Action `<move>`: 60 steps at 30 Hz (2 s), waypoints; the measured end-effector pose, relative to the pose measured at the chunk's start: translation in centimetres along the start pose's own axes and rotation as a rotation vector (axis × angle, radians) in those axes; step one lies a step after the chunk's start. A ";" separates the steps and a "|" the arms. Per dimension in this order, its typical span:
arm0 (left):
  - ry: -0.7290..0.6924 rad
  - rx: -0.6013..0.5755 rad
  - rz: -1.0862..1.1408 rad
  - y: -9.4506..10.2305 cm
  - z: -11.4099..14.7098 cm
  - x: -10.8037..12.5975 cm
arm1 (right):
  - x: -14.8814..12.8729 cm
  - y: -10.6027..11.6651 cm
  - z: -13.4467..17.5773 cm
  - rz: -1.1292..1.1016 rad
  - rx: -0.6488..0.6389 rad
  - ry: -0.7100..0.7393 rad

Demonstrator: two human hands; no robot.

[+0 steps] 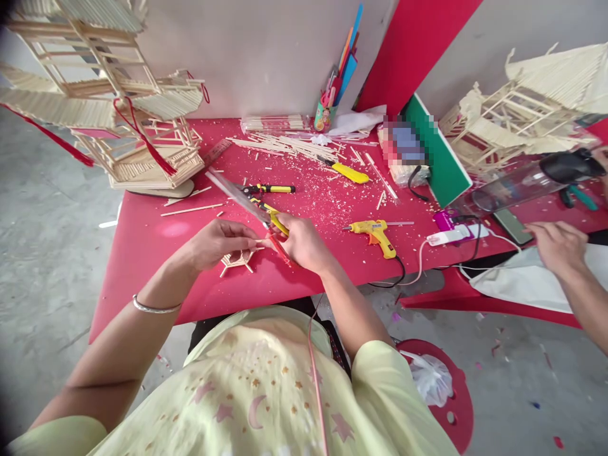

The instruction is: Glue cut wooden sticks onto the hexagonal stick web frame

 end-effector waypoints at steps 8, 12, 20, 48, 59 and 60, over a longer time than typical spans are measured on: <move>-0.059 0.020 -0.019 0.5 -0.3 0.0 | -1.6 -0.3 0.3 0.073 0.051 0.084; 0.019 0.177 0.260 1.2 -0.6 -0.8 | -0.2 0.0 1.9 0.065 0.372 0.032; 0.142 0.016 0.439 -0.3 -1.1 -2.0 | 0.3 -2.3 0.5 -0.215 0.291 -0.102; -0.340 0.385 0.471 1.6 -0.9 -1.8 | -0.1 -4.7 2.4 0.537 0.077 -0.037; -0.331 0.413 0.425 1.8 -0.9 -2.0 | -0.8 -4.5 2.3 0.494 0.024 -0.088; -0.329 0.412 0.414 1.8 -0.9 -1.9 | -0.8 -4.5 2.2 0.493 0.025 -0.098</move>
Point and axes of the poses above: each hand's wrist, its own z-axis away from the middle knuckle, its own y-axis out of the back of the hand, x = y × z, the point moved 2 cm from there along -z, towards the middle knuckle, and after that the axes turned 4 degrees about -y, right-handed, at the moved point
